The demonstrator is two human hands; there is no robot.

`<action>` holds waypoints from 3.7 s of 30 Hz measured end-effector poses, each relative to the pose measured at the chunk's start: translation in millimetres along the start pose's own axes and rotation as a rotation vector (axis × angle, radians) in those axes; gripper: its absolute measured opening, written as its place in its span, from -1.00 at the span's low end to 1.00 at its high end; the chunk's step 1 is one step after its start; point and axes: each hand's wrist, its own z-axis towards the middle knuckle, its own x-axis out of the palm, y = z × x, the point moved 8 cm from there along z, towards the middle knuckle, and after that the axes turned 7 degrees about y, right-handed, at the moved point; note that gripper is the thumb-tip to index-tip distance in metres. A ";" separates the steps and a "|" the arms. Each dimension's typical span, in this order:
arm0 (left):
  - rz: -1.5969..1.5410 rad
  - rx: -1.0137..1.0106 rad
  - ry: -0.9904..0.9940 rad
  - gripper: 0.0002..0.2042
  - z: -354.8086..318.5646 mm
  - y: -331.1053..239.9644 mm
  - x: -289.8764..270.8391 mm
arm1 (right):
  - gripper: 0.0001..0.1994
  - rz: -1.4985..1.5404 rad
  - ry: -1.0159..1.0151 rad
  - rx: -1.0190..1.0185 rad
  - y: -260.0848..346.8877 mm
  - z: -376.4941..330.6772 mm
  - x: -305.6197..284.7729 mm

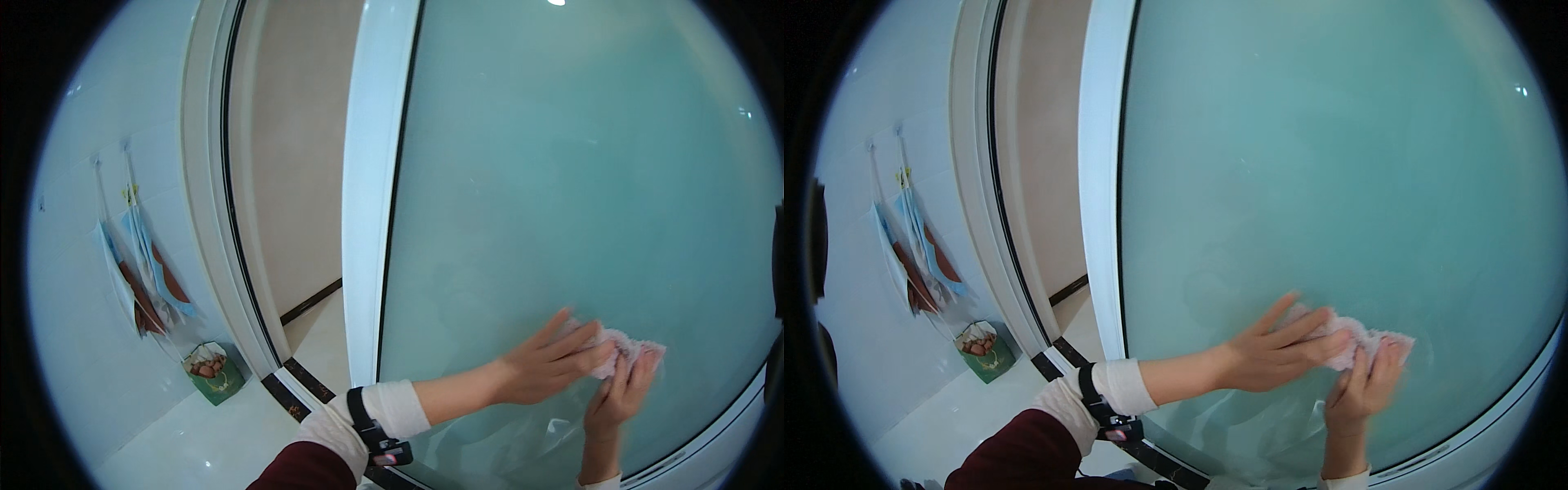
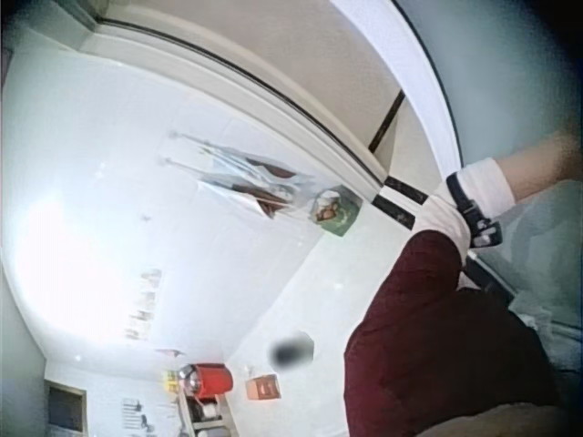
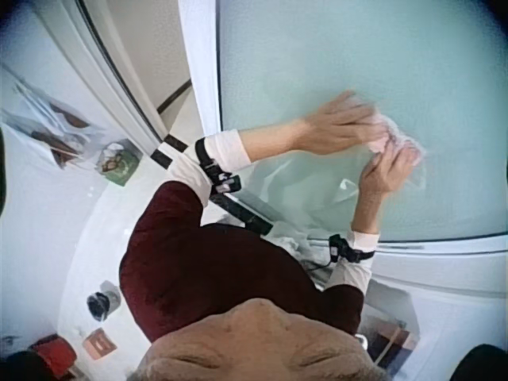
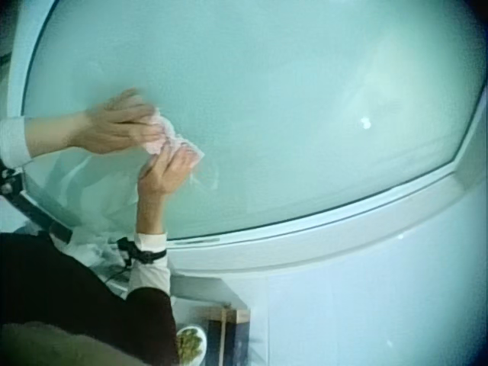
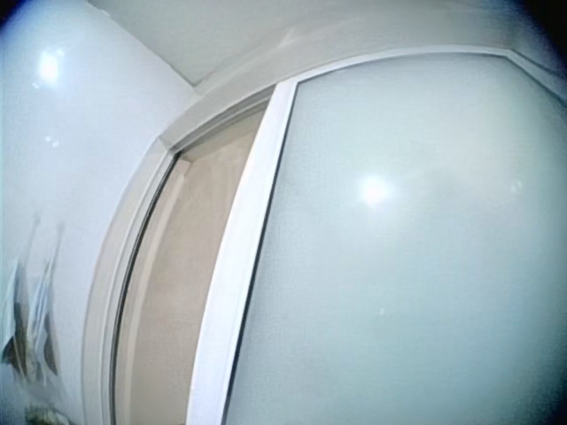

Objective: The person wipes the front of a red dish cabinet, then the countertop, and then a large glass door using a pink cloth. After cleaning, the person picks up a bowl of food and places it on a dining table.

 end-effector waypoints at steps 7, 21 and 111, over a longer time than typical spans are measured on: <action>-0.018 0.014 0.205 -0.59 -67.7 -5.8 8.6 | -0.81 0.016 0.089 -0.049 48.3 -46.3 18.1; 0.306 -0.005 0.124 -0.63 -64.2 71.1 -42.8 | -0.73 0.076 0.052 -0.138 80.4 46.0 23.4; -0.986 0.053 0.063 -0.77 -71.0 -88.7 40.6 | -0.81 0.248 0.351 0.387 51.7 -107.4 -32.3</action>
